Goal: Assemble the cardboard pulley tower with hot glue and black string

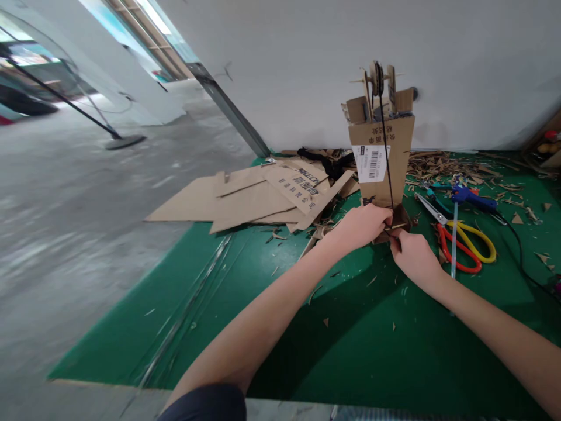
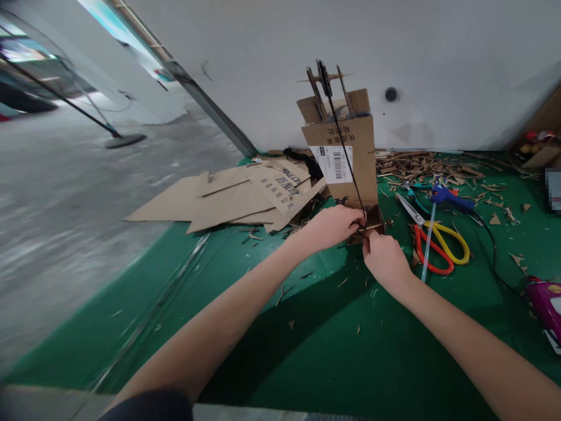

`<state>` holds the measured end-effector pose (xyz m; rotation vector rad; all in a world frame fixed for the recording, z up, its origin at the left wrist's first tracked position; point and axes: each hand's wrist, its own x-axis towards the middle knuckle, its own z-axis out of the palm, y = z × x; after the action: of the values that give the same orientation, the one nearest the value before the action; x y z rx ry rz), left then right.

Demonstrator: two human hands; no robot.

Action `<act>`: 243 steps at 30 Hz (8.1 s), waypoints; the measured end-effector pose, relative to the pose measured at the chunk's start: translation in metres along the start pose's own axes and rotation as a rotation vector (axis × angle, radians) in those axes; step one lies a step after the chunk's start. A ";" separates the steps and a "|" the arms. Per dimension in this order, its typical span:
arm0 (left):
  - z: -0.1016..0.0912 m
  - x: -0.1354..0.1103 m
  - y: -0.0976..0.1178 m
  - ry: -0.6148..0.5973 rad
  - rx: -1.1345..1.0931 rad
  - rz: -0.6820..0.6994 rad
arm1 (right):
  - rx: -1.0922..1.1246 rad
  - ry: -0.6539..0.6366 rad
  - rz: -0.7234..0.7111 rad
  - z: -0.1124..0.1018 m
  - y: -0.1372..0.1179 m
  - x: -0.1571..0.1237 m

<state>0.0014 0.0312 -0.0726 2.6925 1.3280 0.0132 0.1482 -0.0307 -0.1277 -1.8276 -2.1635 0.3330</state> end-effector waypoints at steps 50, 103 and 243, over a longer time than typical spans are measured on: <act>-0.021 -0.001 -0.007 -0.139 -0.103 0.262 | -0.469 0.087 -0.199 -0.013 0.001 0.003; -0.016 0.006 -0.011 -0.181 -0.245 0.197 | -0.550 0.589 -0.587 0.006 0.005 -0.009; -0.018 0.003 -0.018 0.018 -0.370 0.309 | -0.533 0.453 -0.457 -0.037 0.017 0.020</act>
<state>-0.0123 0.0471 -0.0578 2.5446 0.8036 0.2861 0.1747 -0.0084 -0.0979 -1.3610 -2.3584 -0.7441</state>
